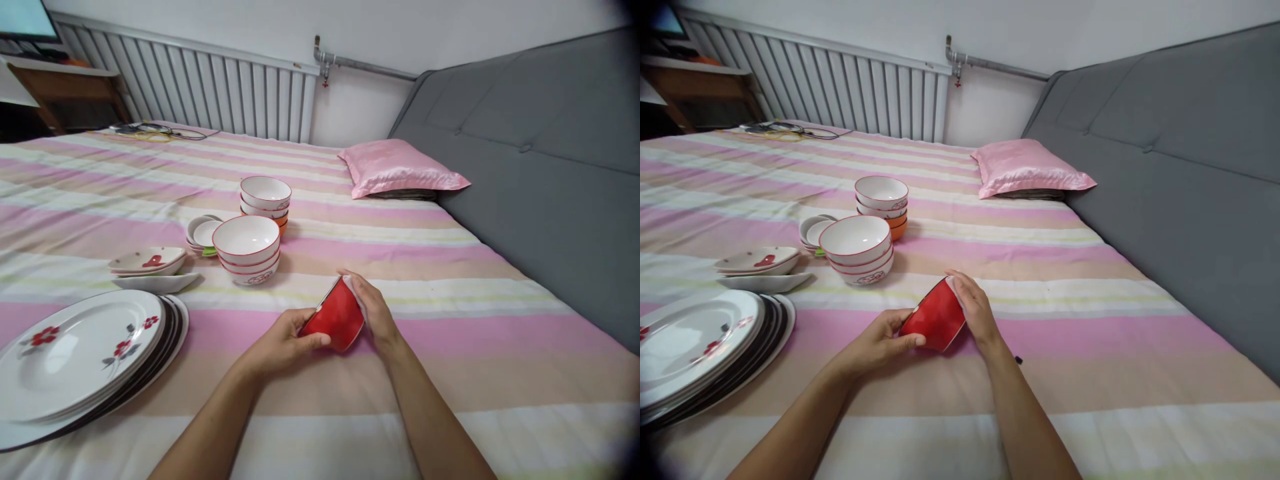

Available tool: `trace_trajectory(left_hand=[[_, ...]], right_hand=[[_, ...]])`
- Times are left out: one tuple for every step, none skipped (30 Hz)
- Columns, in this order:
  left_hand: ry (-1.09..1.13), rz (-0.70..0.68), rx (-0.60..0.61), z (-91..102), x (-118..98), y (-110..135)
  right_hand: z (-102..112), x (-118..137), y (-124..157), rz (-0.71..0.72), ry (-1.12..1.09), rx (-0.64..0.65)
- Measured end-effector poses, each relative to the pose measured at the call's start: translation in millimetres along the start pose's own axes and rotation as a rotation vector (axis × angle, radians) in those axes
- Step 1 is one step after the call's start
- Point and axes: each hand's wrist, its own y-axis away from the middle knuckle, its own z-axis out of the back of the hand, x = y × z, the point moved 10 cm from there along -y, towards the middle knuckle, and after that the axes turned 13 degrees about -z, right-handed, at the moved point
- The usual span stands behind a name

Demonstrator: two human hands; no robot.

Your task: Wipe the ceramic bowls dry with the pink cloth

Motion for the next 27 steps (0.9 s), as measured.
trace_trajectory(left_hand=[[0.002, 0.003, -0.007, 1.2, 0.4, 0.3], [0.011, 0.006, -0.015, 2.6, 1.6, 0.7], [0.025, 0.005, -0.030, 4.7, 3.3, 1.0], [0.043, 0.000, -0.056, 7.7, 5.3, 1.2], [0.061, -0.010, -0.091, 11.6, 7.3, 1.5], [0.077, -0.023, -0.132, 15.9, 9.2, 1.7], [0.084, -0.037, -0.169, 19.9, 10.7, 2.0], [0.081, -0.056, -0.199, 23.2, 11.2, 2.1], [0.070, -0.070, -0.218, 25.1, 11.4, 2.0], [0.057, -0.079, -0.225, 25.7, 11.4, 1.6], [0.049, -0.086, -0.224, 25.2, 11.0, 1.0], [0.048, -0.090, -0.215, 23.7, 10.4, 0.1], [0.054, -0.090, -0.201, 21.5, 9.7, -0.9], [0.065, -0.088, -0.181, 18.8, 8.9, -1.9], [0.076, -0.083, -0.158, 15.9, 8.2, -2.9], [0.085, -0.080, -0.138, 13.4, 7.2, -3.6], [0.089, -0.073, -0.120, 11.5, 6.5, -4.1], [0.089, -0.066, -0.109, 10.4, 6.0, -4.4], [0.088, -0.060, -0.103, 10.0, 5.4, -4.5], [0.086, -0.057, -0.098, 9.8, 4.7, -4.6], [0.084, -0.056, -0.095, 9.9, 4.0, -4.5], [0.077, -0.056, -0.096, 10.5, 3.5, -4.4], [0.064, -0.055, -0.100, 11.3, 3.3, -4.2], [0.043, -0.050, -0.100, 12.1, 3.9, -3.9], [0.010, -0.040, -0.098, 12.8, 5.2, -3.5], [-0.045, -0.029, -0.093, 13.6, 6.8, -3.1], [-0.124, -0.017, -0.079, 14.0, 8.5, -2.7]], right_hand=[[-0.1, 1.0, 1.1, 0.007, 0.002, -0.006], [-2.2, 8.3, 5.7, 0.053, 0.044, -0.020], [-6.8, 20.7, 13.6, 0.132, 0.119, -0.037], [-13.9, 35.3, 24.1, 0.224, 0.221, -0.058], [-23.8, 49.7, 35.7, 0.317, 0.341, -0.075], [-35.8, 62.5, 47.8, 0.411, 0.451, -0.076], [-48.9, 71.7, 58.3, 0.489, 0.547, -0.057], [-58.2, 77.3, 65.8, 0.539, 0.613, -0.050], [-63.6, 80.3, 70.2, 0.567, 0.656, -0.058], [-65.6, 80.7, 71.2, 0.575, 0.680, -0.070], [-63.4, 79.4, 69.3, 0.565, 0.683, -0.095], [-58.0, 76.5, 65.2, 0.540, 0.671, -0.125], [-50.6, 72.2, 59.5, 0.503, 0.645, -0.154], [-41.7, 66.9, 52.9, 0.456, 0.605, -0.179], [-32.2, 60.9, 46.0, 0.403, 0.550, -0.198], [-23.5, 54.5, 39.5, 0.350, 0.483, -0.207], [-16.4, 48.1, 33.6, 0.299, 0.412, -0.205], [-10.7, 42.2, 28.5, 0.254, 0.341, -0.198], [-6.6, 37.2, 24.4, 0.218, 0.277, -0.190], [-3.7, 33.0, 21.2, 0.190, 0.223, -0.182], [-1.9, 29.4, 18.7, 0.168, 0.181, -0.175], [-0.5, 26.2, 16.6, 0.148, 0.148, -0.171], [0.6, 23.2, 14.9, 0.130, 0.120, -0.171], [1.8, 20.2, 13.6, 0.113, 0.093, -0.174], [3.1, 17.2, 12.5, 0.096, 0.066, -0.179], [4.2, 14.2, 11.5, 0.079, 0.041, -0.184], [5.3, 11.4, 10.7, 0.066, 0.018, -0.189]])
